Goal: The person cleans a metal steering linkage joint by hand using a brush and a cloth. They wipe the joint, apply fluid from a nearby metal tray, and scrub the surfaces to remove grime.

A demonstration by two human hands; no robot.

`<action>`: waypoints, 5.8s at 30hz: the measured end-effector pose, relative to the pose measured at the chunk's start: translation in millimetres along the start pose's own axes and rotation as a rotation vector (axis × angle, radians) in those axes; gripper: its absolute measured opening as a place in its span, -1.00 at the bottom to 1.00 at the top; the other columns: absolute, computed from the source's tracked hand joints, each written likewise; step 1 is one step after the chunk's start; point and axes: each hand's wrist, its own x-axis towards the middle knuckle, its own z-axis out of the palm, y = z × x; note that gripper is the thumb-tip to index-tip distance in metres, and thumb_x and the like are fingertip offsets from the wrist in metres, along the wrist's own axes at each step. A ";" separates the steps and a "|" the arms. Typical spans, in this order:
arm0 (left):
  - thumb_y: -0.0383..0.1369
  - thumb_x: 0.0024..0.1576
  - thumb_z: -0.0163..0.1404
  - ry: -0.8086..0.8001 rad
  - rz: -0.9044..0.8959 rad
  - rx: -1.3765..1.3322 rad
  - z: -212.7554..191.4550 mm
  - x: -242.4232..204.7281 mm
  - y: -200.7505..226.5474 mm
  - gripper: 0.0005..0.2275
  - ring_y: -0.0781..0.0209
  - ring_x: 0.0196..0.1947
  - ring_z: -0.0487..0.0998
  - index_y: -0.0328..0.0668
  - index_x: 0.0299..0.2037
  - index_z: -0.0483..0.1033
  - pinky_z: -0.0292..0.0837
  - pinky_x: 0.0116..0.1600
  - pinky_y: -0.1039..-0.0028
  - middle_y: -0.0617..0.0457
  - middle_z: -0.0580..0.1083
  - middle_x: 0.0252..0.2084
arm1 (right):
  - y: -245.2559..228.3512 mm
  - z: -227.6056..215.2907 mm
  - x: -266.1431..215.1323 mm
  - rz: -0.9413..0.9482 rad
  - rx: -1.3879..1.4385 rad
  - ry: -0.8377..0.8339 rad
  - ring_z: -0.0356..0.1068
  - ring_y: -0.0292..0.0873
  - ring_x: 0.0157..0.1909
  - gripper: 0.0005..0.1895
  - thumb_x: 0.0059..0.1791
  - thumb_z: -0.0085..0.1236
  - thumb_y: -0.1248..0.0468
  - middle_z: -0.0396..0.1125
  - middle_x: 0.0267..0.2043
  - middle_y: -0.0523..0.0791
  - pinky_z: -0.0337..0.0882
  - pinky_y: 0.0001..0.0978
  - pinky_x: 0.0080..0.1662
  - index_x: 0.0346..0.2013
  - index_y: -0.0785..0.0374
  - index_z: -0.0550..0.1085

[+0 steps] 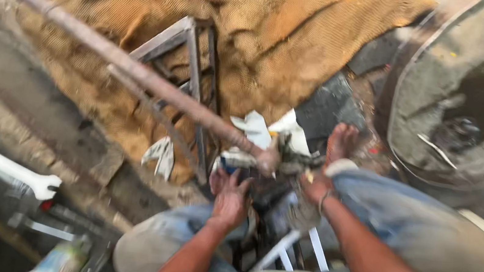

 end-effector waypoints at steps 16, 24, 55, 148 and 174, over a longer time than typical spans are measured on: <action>-0.35 0.23 -0.05 -0.421 0.252 0.293 105.8 133.8 -50.5 -0.81 -0.10 0.14 0.56 -0.16 -0.10 0.63 0.47 0.27 0.20 -0.20 0.56 0.08 | 10.1 -72.9 73.1 -0.168 -0.251 0.008 0.50 0.07 0.02 -0.63 -0.04 0.19 -0.04 0.53 -0.06 0.04 0.41 -0.10 0.15 -0.12 0.12 0.65; -0.41 0.22 -0.12 -0.284 0.184 0.082 83.8 99.1 -49.0 -0.62 -0.27 0.06 0.55 -0.20 0.26 0.31 0.49 0.13 0.02 -0.33 0.52 0.06 | -87.0 -144.2 -106.2 -0.607 -0.110 -0.226 0.53 -0.19 -0.13 -0.79 -0.02 0.07 0.25 0.58 -0.21 -0.12 0.47 -0.33 0.05 -0.20 0.13 0.64; -0.44 0.08 0.11 0.185 -0.313 -0.563 -114.0 -123.4 -34.7 -0.74 0.26 -0.35 0.55 -0.06 -0.01 0.57 0.57 -0.27 0.41 0.11 0.54 -0.25 | -167.9 -98.3 -207.2 -0.832 0.751 0.095 0.44 -0.43 -0.25 -0.75 0.11 -0.02 0.27 0.43 -0.16 -0.25 0.47 -0.58 -0.23 0.04 0.19 0.50; -0.35 0.14 0.18 0.174 0.051 -1.903 -48.8 139.2 -11.3 -0.71 0.11 -0.16 0.63 -0.35 -0.08 0.40 0.75 -0.13 0.17 -0.06 0.50 -0.14 | -122.6 -124.7 -35.1 -0.530 1.525 0.302 0.57 -0.03 -0.18 -0.78 0.04 0.20 0.32 0.50 -0.21 0.07 0.61 -0.18 -0.07 -0.09 0.37 0.44; -0.33 0.14 0.16 0.201 -0.025 -1.769 -49.2 136.9 -12.8 -0.71 0.10 -0.18 0.65 -0.34 -0.09 0.37 0.76 -0.18 0.22 -0.10 0.51 -0.14 | -153.8 -139.5 -37.9 -0.545 1.103 0.335 0.55 -0.19 -0.28 -0.85 0.04 0.18 0.38 0.52 -0.27 -0.03 0.60 -0.40 -0.16 -0.11 0.37 0.54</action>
